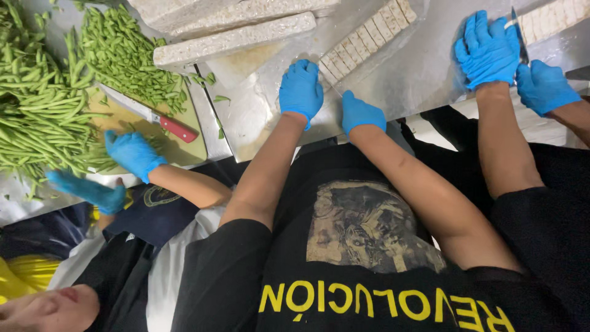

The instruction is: The person cuts rectangular white food blocks into smaller pieces using a knife on a cutting board. The cut pieces are placed into a green basket. Another person chops green beans nearby.

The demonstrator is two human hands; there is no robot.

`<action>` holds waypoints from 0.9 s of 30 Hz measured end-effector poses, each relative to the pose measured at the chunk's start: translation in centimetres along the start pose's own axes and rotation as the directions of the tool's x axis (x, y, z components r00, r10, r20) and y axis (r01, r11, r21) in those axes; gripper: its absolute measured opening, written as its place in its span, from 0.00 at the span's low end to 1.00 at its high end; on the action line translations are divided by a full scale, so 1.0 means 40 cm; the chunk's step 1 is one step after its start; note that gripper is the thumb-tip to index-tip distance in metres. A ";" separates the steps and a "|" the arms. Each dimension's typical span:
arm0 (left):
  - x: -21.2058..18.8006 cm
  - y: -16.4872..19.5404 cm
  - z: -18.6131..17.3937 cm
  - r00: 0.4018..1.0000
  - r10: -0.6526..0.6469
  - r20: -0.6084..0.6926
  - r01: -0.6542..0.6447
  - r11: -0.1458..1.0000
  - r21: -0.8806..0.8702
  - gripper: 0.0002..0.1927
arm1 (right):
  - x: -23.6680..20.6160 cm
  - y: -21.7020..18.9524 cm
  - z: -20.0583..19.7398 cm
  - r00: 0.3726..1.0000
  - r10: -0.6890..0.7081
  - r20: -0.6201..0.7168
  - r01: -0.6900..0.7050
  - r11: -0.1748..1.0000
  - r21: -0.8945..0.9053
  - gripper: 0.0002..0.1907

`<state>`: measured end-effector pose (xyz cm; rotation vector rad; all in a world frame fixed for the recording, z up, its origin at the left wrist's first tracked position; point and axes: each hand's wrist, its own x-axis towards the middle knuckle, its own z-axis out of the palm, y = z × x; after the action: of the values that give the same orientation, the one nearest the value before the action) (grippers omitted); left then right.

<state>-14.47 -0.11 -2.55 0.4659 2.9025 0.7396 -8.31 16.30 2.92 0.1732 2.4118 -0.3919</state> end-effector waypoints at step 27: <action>-0.054 -0.012 -0.021 0.997 -0.037 0.064 0.033 0.998 0.059 0.16 | -0.011 0.002 -0.005 0.999 -0.013 0.045 0.013 1.000 -0.003 0.14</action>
<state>-12.70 -1.58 -1.99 0.4358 2.8697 0.6256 -8.07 16.42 3.32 0.1456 2.3700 -0.3931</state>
